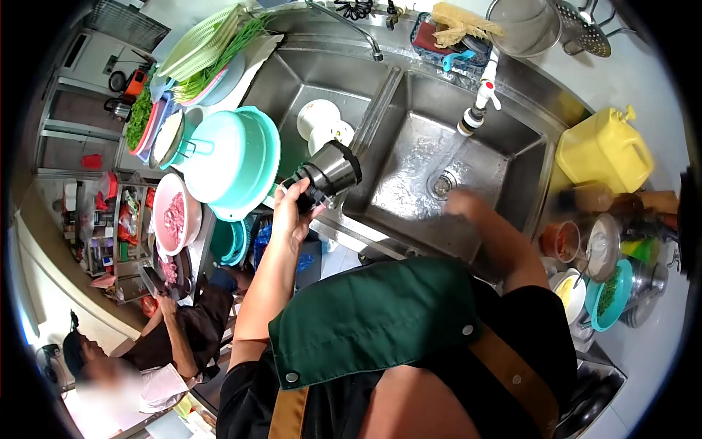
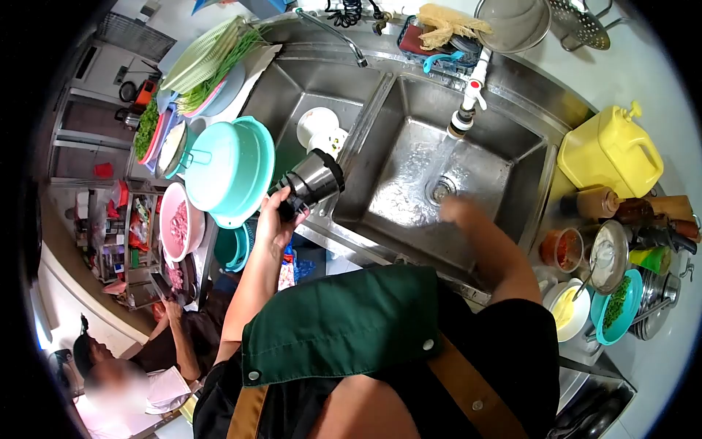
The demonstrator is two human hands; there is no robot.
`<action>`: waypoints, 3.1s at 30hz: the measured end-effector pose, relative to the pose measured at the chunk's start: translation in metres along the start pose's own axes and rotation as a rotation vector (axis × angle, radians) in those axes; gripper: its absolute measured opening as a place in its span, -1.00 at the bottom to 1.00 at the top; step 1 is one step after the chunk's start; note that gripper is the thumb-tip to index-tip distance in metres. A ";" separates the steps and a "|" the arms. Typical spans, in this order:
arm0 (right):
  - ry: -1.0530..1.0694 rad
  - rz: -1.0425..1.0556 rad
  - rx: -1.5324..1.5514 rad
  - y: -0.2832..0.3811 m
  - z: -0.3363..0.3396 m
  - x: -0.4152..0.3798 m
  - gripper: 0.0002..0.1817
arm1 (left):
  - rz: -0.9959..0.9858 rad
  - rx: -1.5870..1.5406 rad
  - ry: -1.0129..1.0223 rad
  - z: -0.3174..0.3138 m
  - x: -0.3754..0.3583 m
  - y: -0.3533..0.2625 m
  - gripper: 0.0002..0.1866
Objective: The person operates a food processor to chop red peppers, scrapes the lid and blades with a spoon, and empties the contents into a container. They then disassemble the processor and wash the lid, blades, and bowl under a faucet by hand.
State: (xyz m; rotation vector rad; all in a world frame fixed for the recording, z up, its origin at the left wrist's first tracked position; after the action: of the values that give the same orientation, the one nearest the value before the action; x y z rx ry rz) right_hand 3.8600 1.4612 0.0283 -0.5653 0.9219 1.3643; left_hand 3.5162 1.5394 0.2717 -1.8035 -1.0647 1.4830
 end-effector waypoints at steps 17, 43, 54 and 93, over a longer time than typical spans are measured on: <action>-1.551 1.024 0.172 0.190 0.127 -0.140 -0.24 | 0.229 -0.204 0.298 -0.066 -0.006 -0.004 -0.76; -0.696 0.346 2.328 0.012 0.070 -0.082 -0.64 | -0.339 -0.040 0.209 -0.058 0.007 0.010 -0.44; -1.391 0.458 1.098 0.003 0.178 -0.130 -0.53 | -0.317 -0.183 -0.180 0.056 -0.061 0.006 -0.36; 0.209 2.099 -0.405 0.863 -0.421 -0.348 -0.87 | -0.548 -1.048 -1.626 0.587 -0.681 0.351 -0.34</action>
State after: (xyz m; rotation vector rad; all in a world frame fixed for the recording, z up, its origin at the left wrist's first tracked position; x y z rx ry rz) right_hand 2.9409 1.0603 0.2244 0.2762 1.4033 3.4302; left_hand 2.9760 0.7420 0.2054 -0.0628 -3.1378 2.0117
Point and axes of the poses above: each hand's wrist, its own x-axis towards the middle knuckle, its own z-axis out of the back of the hand, y = z × x, the point moved 2 cm from there along x, towards the middle knuckle, and after that the axes turned 6 degrees about y, right-handed, at the moved point
